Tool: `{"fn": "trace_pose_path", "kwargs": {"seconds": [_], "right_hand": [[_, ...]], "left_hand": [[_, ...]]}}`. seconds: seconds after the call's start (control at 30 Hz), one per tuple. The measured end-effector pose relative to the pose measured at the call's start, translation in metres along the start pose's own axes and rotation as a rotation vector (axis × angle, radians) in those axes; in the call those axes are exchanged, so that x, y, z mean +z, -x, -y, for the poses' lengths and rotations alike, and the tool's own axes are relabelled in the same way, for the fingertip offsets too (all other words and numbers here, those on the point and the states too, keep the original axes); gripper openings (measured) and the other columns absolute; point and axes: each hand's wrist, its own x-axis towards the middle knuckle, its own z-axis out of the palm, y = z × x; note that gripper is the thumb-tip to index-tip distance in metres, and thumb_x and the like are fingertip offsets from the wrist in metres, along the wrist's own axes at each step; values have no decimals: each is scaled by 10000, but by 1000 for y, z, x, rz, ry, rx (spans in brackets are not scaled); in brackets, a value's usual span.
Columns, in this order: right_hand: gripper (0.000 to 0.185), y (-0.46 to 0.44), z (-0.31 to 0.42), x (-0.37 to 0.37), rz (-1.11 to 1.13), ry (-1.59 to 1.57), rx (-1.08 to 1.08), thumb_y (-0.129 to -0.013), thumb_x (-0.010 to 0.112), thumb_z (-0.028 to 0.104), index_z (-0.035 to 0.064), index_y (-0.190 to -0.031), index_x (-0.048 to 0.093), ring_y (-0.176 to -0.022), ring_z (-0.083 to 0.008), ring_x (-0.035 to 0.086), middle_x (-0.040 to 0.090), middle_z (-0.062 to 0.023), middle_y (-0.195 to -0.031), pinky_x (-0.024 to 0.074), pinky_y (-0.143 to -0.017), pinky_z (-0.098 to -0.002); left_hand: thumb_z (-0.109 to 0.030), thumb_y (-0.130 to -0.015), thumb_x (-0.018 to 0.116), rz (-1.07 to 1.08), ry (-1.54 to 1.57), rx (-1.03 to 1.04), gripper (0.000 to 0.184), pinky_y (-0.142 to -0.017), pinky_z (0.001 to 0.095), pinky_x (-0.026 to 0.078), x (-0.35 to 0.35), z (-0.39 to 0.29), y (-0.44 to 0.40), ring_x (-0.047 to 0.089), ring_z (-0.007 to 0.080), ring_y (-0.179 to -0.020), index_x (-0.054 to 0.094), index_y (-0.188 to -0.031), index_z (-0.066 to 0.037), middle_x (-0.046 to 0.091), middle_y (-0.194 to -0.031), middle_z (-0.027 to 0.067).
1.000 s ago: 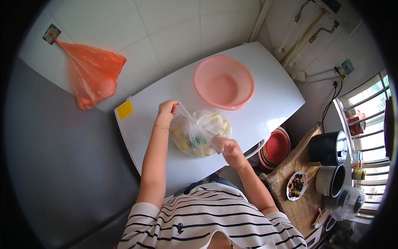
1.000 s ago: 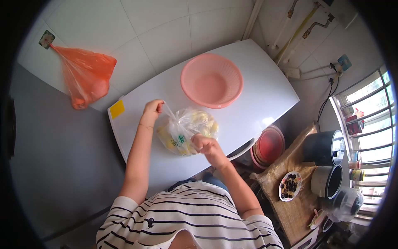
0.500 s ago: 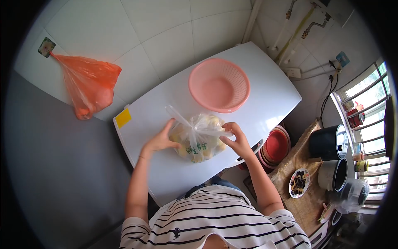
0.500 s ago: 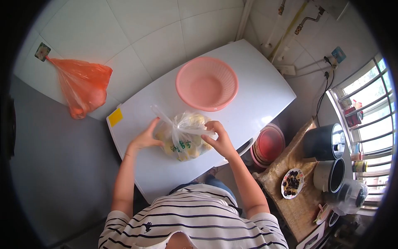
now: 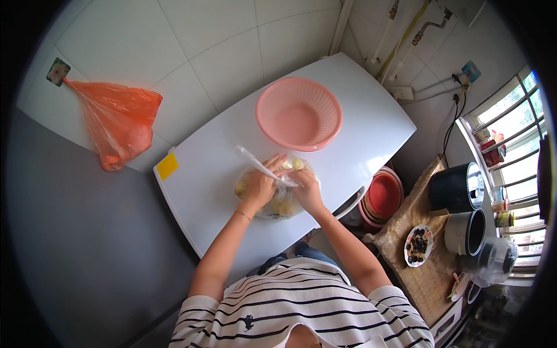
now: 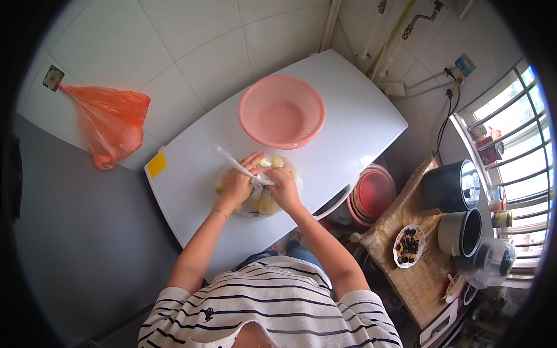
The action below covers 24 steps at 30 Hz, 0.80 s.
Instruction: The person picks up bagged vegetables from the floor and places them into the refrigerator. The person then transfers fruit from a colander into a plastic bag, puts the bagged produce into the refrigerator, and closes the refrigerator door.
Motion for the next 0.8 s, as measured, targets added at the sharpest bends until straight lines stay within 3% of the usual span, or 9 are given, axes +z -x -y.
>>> {"fn": "trace_pose_path", "kwargs": {"seconds": [0.13,0.2,0.27,0.33,0.43,0.5,0.53,0.63,0.8], "right_hand": [[205,-9,18,-14,27,-280,146,-740,693,17,37,-941,662,-914,-205,614,652,-81,-946,471,-813,-308],[116,-18,23,-35,94,-766,431,-817,660,58,21,-926,669,-890,-147,600,658,-60,-942,471,-810,-283],[146,-29,-4,-50,-131,-877,445,-873,615,146,15,-930,645,-859,-143,602,657,-54,-895,470,-789,-271],[215,-43,-36,-59,-362,-719,692,-879,624,266,58,-839,592,-819,-138,604,628,-32,-860,462,-733,-288],[320,-59,-77,-60,-353,-570,979,-860,656,370,77,-962,576,-838,-155,605,613,-27,-878,467,-738,-332],[321,-71,-80,-55,-326,-611,1008,-863,652,372,75,-961,576,-831,-161,605,611,-33,-873,468,-743,-351],[323,-75,-80,-53,-302,-647,1040,-866,648,374,73,-960,576,-825,-167,605,609,-39,-867,469,-748,-370],[293,-76,-83,-47,-354,-782,991,-873,645,343,96,-1013,574,-912,-180,599,621,-47,-925,462,-815,-423],[189,-33,-73,-54,-404,-958,770,-866,638,251,77,-922,590,-805,-142,599,637,-22,-805,474,-803,-308]], "left_hand": [[5,-789,580,-85,294,-107,288,-1054,393,359,1,-3,6,481,292,-1232,683,-1044,-80,572,-1288,83],[13,-813,544,-203,435,-224,229,-1061,380,352,-2,-8,7,499,289,-1211,678,-993,-35,593,-1266,78],[7,-818,539,-221,457,-259,202,-1055,378,359,-7,-7,11,496,291,-1213,675,-967,-11,594,-1266,85],[2,-823,535,-245,477,-295,180,-1048,375,366,-13,-11,14,493,294,-1214,671,-940,14,595,-1265,92],[-51,-865,545,-380,548,-348,161,-920,332,445,-17,-15,32,576,222,-1064,670,-914,38,669,-1109,86],[-101,-918,536,-488,889,-832,194,-810,263,425,-11,-7,51,575,118,-936,673,-911,36,664,-974,50],[-157,-924,568,-646,892,-670,202,-689,237,417,-25,-29,40,539,67,-771,672,-916,16,631,-853,0],[-196,-916,592,-680,869,-762,221,-683,233,427,-39,-38,56,555,74,-768,665,-923,13,636,-851,3],[-173,-935,544,-763,742,-763,268,-636,242,438,-50,-49,77,559,77,-706,665,-868,57,652,-814,25]]}}
